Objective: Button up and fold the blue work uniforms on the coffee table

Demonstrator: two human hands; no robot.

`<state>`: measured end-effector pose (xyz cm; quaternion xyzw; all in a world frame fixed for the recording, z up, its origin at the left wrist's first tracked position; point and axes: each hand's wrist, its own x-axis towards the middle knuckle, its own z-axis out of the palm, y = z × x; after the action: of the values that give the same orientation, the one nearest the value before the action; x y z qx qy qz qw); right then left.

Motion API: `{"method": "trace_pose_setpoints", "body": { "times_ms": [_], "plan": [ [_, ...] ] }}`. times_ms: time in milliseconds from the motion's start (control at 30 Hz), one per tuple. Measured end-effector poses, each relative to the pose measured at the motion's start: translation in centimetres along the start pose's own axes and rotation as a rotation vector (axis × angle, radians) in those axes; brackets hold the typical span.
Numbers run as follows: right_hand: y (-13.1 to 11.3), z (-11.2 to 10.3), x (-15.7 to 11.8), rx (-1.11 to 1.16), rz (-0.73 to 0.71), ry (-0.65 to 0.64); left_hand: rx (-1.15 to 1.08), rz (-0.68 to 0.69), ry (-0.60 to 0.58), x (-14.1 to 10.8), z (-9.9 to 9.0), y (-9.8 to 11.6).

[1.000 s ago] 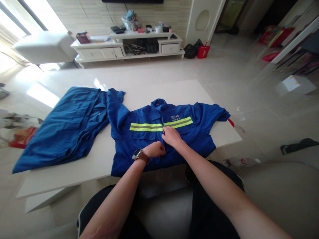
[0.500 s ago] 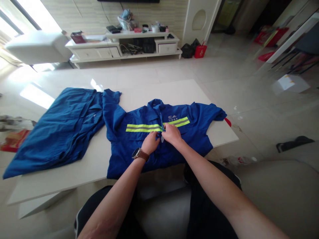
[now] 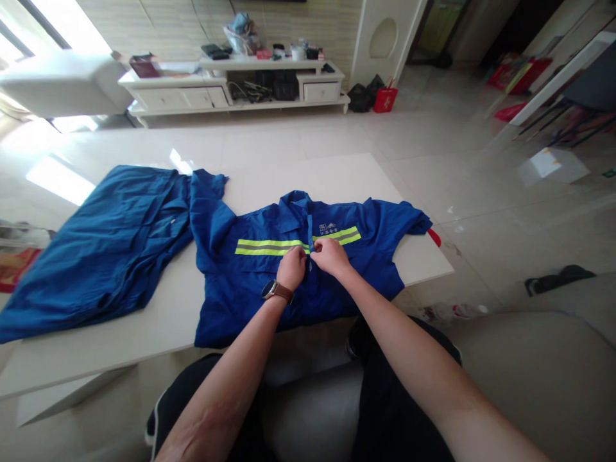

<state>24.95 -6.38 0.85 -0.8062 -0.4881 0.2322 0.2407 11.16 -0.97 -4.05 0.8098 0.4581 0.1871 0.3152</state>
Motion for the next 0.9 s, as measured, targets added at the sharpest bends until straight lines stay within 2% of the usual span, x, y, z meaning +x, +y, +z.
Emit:
{"method": "trace_pose_setpoints", "body": {
  "times_ms": [133, 233, 367, 467, 667, 900],
  "plan": [
    [0.0, 0.1, 0.1, 0.098, 0.009, 0.028, -0.065, 0.009, 0.056, 0.2, -1.2, 0.4],
    [-0.1, 0.3, 0.5, 0.334, 0.050, -0.003, -0.124, 0.010, 0.045, 0.1, -2.6, 0.6],
    [-0.7, 0.4, 0.7, 0.792, 0.273, -0.104, -0.216, -0.008, 0.021, -0.4, -4.1, 0.5],
    [-1.2, 0.3, 0.4, 1.010, 0.385, -0.146, -0.268, -0.023, 0.018, -0.7, -4.8, 0.3],
    [-1.4, 0.2, 0.3, 1.105, 0.455, -0.150, -0.280, -0.027, 0.026, -0.9, -5.5, 0.5],
    [-0.9, 0.4, 0.4, 1.064, 0.395, -0.142, -0.307, -0.015, 0.029, -0.9, -5.2, 0.6]
  ]
}}
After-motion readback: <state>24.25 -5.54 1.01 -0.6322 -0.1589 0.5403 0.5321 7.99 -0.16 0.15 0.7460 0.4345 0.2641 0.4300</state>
